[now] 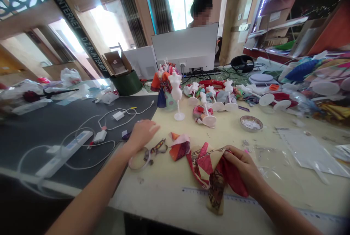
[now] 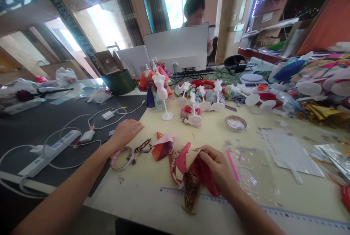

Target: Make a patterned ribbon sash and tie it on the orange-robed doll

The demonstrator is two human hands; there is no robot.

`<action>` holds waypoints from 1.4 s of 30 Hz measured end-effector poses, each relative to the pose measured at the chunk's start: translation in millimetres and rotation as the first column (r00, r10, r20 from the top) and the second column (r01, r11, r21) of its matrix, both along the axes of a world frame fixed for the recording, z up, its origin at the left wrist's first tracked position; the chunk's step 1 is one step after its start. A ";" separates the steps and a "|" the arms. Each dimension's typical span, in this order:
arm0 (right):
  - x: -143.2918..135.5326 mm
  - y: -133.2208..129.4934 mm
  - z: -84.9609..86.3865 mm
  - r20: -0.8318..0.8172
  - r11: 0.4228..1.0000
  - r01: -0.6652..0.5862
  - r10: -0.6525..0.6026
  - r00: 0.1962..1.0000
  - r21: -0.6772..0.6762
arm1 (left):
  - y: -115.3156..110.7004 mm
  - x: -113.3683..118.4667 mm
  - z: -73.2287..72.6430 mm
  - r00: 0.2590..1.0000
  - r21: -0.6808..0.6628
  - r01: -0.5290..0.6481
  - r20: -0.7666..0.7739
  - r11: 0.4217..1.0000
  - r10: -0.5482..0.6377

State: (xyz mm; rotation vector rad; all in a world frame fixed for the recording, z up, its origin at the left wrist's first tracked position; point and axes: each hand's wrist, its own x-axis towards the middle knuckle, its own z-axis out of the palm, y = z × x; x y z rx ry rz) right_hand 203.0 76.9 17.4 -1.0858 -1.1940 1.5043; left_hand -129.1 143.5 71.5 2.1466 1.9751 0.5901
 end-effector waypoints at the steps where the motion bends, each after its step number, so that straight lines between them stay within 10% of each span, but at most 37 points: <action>1: -0.5 -0.3 1.6 0.004 1.000 0.001 -0.001 1.000 -0.005 | -5.9 13.1 -3.3 0.998 -0.012 0.056 0.022 0.998 -0.056; 7: -2.5 -0.3 7.7 -0.014 1.000 0.030 -0.030 0.999 -0.005 | -18.0 63.2 -20.4 0.947 -0.007 0.212 0.248 0.977 -0.203; 12: -0.4 1.9 5.3 -0.029 1.000 0.009 -0.009 1.000 -0.014 | -3.8 47.7 26.6 0.859 0.030 0.137 0.495 0.990 -0.133; 17: 1.5 1.1 2.9 -0.011 1.000 -0.001 0.001 1.000 0.009 | -4.2 41.5 64.1 0.744 -0.139 0.306 0.652 0.942 -0.145; 33: 2.2 2.4 0.8 0.125 0.995 -0.003 -0.010 0.992 0.098 | -9.5 62.7 54.0 0.782 -0.199 0.302 0.612 0.932 -0.123; 42: -8.1 5.3 30.6 0.162 0.876 0.037 -0.130 0.978 0.481 | -24.8 95.2 47.9 0.755 -0.057 0.376 0.598 0.925 -0.270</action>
